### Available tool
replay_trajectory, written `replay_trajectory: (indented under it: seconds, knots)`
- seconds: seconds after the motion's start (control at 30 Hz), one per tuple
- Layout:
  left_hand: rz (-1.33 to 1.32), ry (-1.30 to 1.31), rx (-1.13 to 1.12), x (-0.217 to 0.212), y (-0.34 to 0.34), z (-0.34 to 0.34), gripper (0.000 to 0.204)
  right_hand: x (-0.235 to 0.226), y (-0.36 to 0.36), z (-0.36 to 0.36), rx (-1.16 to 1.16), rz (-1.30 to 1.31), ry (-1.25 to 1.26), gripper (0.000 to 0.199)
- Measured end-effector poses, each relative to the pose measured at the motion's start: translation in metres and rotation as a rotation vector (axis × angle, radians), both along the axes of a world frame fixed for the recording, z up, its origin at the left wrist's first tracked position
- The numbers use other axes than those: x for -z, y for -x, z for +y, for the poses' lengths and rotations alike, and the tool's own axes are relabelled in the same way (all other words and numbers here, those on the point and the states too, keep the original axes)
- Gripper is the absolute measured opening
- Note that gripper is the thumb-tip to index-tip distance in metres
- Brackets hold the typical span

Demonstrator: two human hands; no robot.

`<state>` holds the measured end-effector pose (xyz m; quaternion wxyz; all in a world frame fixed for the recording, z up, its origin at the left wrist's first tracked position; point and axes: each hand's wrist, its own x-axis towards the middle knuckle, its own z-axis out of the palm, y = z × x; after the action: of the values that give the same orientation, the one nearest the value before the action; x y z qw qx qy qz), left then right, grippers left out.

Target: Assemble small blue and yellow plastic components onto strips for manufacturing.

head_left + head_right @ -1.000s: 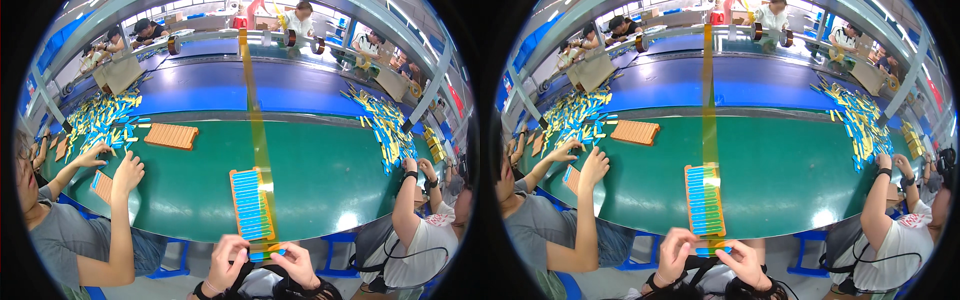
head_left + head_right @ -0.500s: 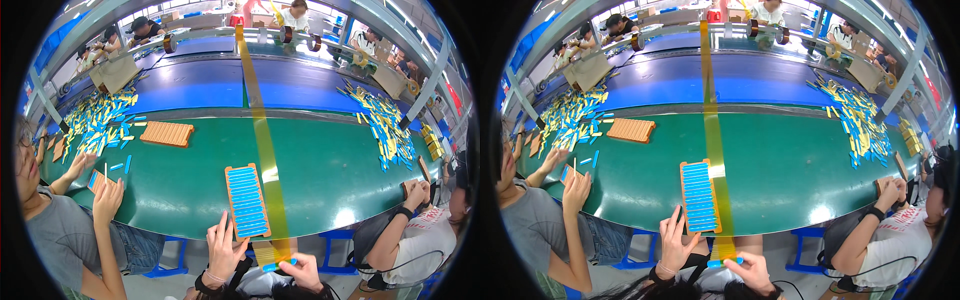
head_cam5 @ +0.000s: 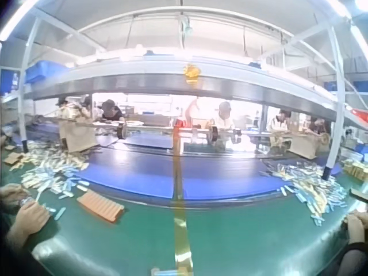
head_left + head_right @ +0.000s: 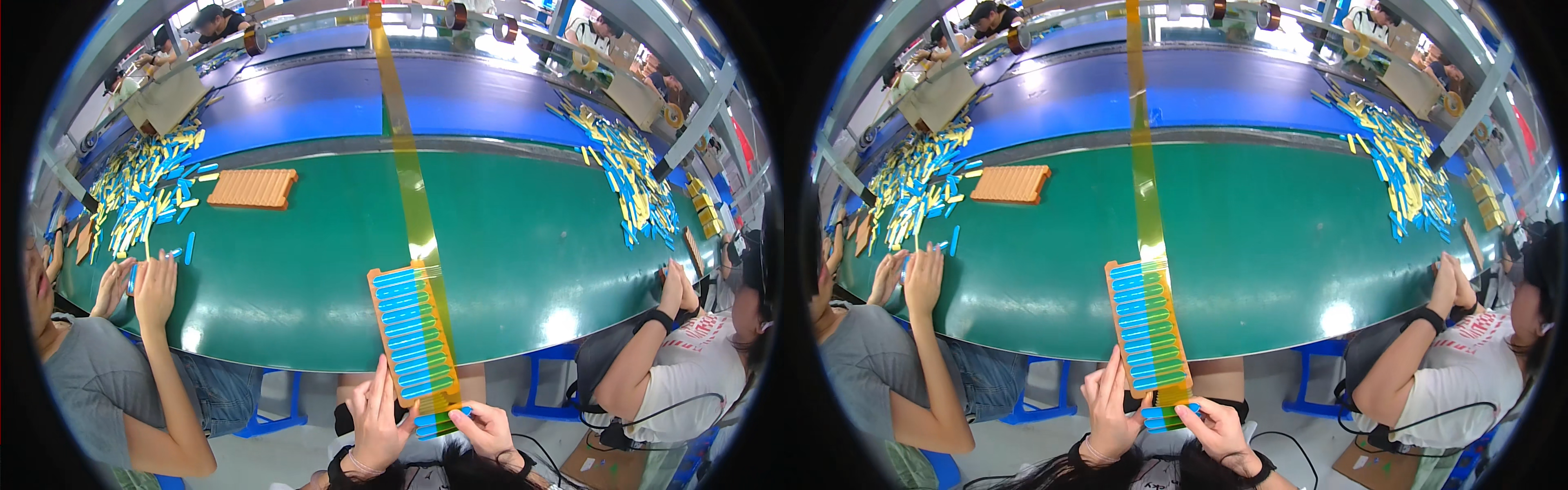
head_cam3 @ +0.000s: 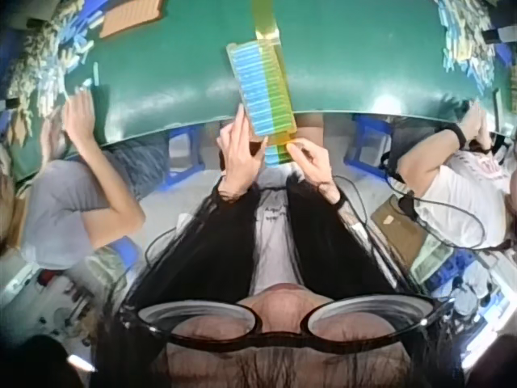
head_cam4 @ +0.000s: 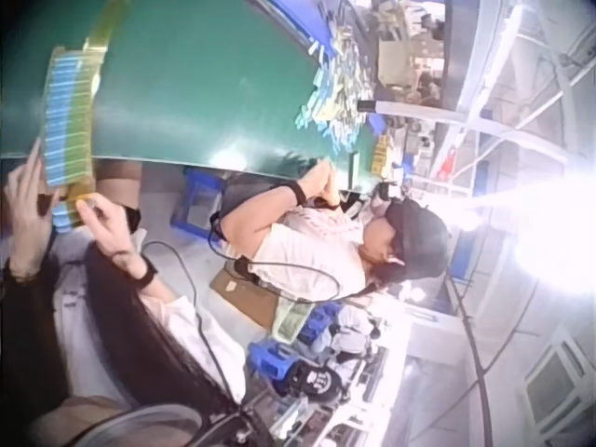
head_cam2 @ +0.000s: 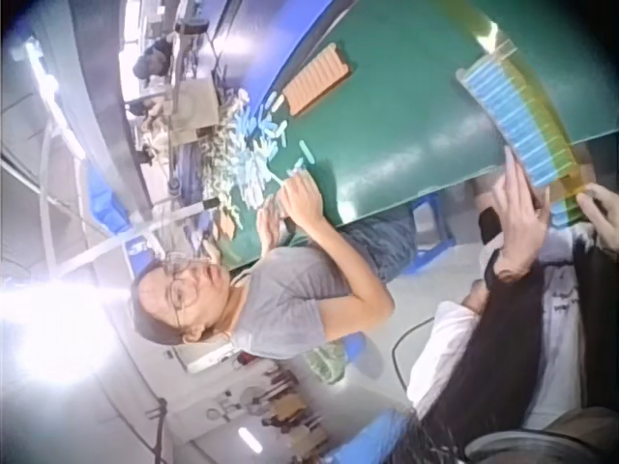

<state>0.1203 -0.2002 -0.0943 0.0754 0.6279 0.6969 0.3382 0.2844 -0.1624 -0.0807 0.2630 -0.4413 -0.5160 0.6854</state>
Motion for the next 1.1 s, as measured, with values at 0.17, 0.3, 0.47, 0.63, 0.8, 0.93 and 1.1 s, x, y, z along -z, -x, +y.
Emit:
replay_trajectory:
  seconds: [0.17, 0.3, 0.47, 0.63, 0.8, 0.93, 1.1]
  knots:
    - [0.016, 0.031, 0.059, 0.003, -0.009, -0.009, 0.071, 0.004, 0.004, -0.005, 0.252, 0.11, -0.011, 0.032]
    - [0.055, 0.041, 0.063, 0.007, -0.013, -0.004, 0.071, 0.01, 0.0, -0.005, 0.344, 0.214, 0.116, 0.026]
    - [0.093, -0.003, 0.068, 0.009, -0.013, 0.007, 0.067, 0.014, 0.002, 0.0, 0.37, 0.189, 0.043, 0.026]
    - [0.098, 0.009, 0.057, 0.01, -0.013, 0.01, 0.065, 0.019, 0.007, 0.001, 0.415, 0.211, 0.042, 0.026]
    - [0.132, 0.022, 0.073, 0.004, -0.003, 0.014, 0.06, 0.015, 0.013, 0.003, 0.499, 0.15, 0.149, 0.028]
    - [0.296, -0.252, 0.285, 0.009, 0.021, 0.022, 0.043, 0.017, 0.012, 0.003, 0.486, 0.125, 0.117, 0.029]
    - [0.466, -0.408, 0.669, 0.005, 0.033, 0.034, 0.031, 0.017, 0.008, 0.003, 0.452, 0.114, 0.107, 0.029]
